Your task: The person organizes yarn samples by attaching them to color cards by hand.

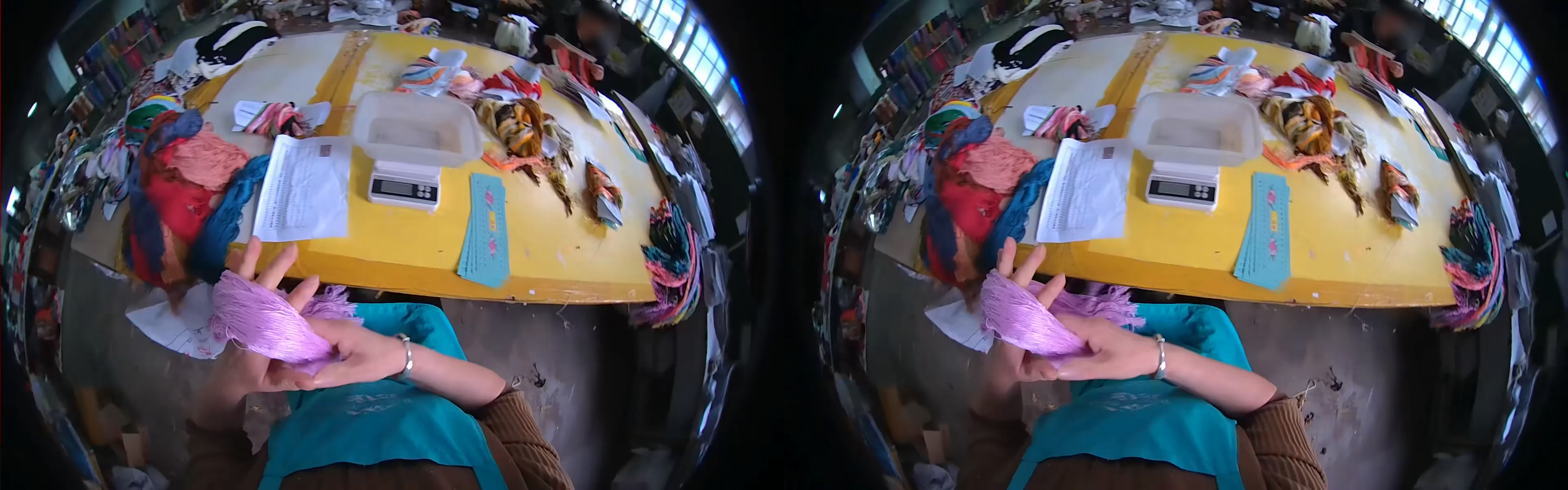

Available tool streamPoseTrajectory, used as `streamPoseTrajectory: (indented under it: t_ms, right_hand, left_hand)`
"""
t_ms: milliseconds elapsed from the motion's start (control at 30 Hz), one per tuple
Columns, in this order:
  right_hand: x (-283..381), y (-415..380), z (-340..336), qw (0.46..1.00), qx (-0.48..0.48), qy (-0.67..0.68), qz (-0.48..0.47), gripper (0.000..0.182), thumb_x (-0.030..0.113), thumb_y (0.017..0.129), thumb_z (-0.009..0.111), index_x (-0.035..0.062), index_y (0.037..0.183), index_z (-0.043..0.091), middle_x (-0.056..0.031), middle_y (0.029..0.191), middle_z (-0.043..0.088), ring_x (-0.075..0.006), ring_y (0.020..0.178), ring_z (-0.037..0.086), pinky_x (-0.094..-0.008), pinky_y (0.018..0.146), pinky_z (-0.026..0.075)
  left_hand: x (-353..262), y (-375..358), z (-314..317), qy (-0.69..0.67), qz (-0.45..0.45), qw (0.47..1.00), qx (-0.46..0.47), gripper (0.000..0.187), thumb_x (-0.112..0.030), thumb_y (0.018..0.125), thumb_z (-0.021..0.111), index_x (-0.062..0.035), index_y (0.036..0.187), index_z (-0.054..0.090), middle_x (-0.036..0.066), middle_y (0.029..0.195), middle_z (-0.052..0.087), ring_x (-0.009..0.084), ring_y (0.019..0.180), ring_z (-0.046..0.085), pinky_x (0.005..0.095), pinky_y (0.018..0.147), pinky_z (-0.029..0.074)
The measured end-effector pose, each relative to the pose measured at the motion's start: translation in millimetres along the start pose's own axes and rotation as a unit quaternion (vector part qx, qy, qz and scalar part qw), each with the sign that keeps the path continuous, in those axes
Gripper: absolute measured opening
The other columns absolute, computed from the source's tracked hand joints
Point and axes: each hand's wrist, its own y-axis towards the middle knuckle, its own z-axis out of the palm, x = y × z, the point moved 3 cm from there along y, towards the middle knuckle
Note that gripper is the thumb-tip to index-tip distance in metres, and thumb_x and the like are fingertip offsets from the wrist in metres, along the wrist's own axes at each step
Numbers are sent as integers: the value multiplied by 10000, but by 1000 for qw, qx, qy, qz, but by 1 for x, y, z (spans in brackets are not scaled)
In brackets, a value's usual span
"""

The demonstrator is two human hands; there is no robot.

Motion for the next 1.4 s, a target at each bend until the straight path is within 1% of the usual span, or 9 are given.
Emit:
streamPoseTrajectory:
  t_ms: [133,200,267,333,433,600,733,1133,1400]
  right_hand:
    - [1,-25,-2,986,-51,45,155,296,312,893,658,26,954,608,-32,689,602,-138,622,588,-318,560,462]
    - [6,-38,-18,984,-43,-106,140,293,292,889,659,21,992,615,-61,765,627,-165,678,606,-324,601,476]
    - [8,-61,-44,951,-87,-273,118,342,292,856,686,29,1067,627,-126,906,668,-260,818,650,-350,723,509]
    - [8,-93,-99,868,-295,-353,189,401,291,814,721,32,1102,617,-155,1061,653,-290,992,637,-350,842,498]
    - [1,-152,-194,559,-500,-630,201,512,260,799,724,22,1203,518,-210,1194,564,-381,1064,551,-426,905,458]
    - [3,-175,-252,444,-538,-625,350,845,467,751,710,15,1374,362,-209,1237,535,-395,1109,510,-461,900,452]
    - [-1,-155,-244,427,-486,-633,424,828,446,688,762,56,1326,407,-178,1124,583,-353,1056,535,-470,853,465]
    - [-7,-174,-204,542,-524,-540,374,719,341,769,719,-56,1297,437,-244,1076,605,-387,1005,572,-437,850,473]
    - [5,-155,-204,536,-458,-680,203,409,186,816,665,-18,1160,579,-197,1123,617,-364,1003,579,-419,849,479]
  left_hand:
    - [17,3,53,-156,-17,984,-79,959,-779,809,370,-48,1429,366,225,1501,262,415,1419,137,534,1128,80]
    - [14,3,91,-729,-139,657,-133,762,-550,909,433,-34,1452,295,192,1546,165,320,1453,55,473,1155,65]
    - [22,0,113,-829,-94,529,-155,552,-374,951,447,-60,1400,375,158,1181,512,258,1084,488,400,904,382]
    - [29,6,116,-846,-65,513,-129,381,-262,994,419,-91,1334,437,20,670,485,104,477,411,283,522,351]
    - [33,18,130,-912,14,406,-49,474,-264,988,458,-114,1426,355,-1,623,485,74,445,387,250,492,345]
    - [33,58,178,-719,-294,629,42,583,-208,931,537,-51,1444,310,114,1069,648,171,740,621,290,656,485]
    - [27,111,230,-688,-334,635,108,666,-246,918,574,-36,1466,259,151,1483,324,218,1144,550,309,837,464]
    - [11,124,299,-668,-507,529,131,636,-255,915,597,-24,1426,299,120,1069,578,183,791,618,282,587,457]
    - [42,119,303,-621,-434,652,-3,386,-235,929,570,-80,1278,516,33,838,591,105,749,570,236,620,439]
